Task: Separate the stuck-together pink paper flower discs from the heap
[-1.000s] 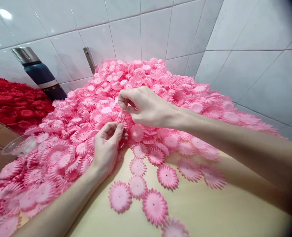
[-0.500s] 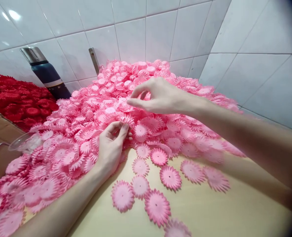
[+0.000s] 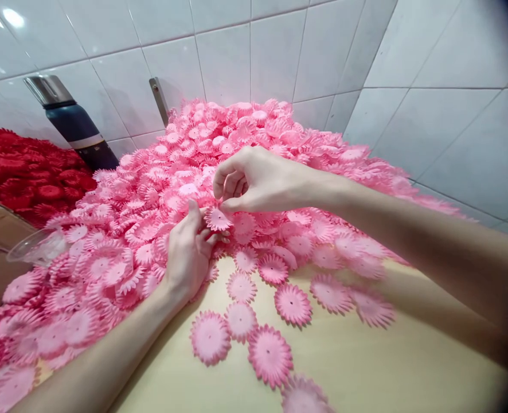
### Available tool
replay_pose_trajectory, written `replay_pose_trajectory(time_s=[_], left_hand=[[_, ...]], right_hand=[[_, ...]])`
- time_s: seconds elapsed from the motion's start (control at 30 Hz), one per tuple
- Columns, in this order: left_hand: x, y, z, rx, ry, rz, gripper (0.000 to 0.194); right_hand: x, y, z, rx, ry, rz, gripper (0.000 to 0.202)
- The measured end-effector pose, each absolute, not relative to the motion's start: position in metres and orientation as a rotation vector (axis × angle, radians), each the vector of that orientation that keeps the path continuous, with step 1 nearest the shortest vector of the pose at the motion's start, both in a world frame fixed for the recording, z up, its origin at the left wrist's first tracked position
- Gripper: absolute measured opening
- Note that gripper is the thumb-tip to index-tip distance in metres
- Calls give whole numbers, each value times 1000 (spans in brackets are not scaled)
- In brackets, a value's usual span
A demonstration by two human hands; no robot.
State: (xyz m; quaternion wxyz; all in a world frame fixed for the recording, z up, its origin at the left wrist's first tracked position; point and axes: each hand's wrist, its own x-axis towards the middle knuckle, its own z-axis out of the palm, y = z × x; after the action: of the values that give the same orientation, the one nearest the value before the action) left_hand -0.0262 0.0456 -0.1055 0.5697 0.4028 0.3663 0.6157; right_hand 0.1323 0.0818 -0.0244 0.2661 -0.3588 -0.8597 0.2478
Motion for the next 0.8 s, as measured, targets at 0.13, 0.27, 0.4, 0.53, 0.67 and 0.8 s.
replay_pose_trajectory(time_s=[0.13, 0.27, 0.4, 0.53, 0.67, 0.8], left_hand=[[-29, 44, -109, 1173, 991, 1379, 23], [-32, 42, -112, 1181, 1024, 1381, 24], [-33, 41, -113, 1171, 999, 1361, 26], [-33, 40, -112, 1185, 974, 1363, 24], [-33, 40, -112, 1195, 966, 1359, 27], [-32, 39, -111, 1153, 963, 1366, 30]], right_hand=[[131, 77, -21, -937, -2355, 603, 13], [132, 78, -19, -911, -2407, 605, 12], [132, 79, -18, -840, -2458, 632, 12], [133, 80, -18, -767, -2439, 704, 13], [135, 82, -19, -777, -2417, 786, 12], [136, 82, -19, -789, -2434, 840, 14]])
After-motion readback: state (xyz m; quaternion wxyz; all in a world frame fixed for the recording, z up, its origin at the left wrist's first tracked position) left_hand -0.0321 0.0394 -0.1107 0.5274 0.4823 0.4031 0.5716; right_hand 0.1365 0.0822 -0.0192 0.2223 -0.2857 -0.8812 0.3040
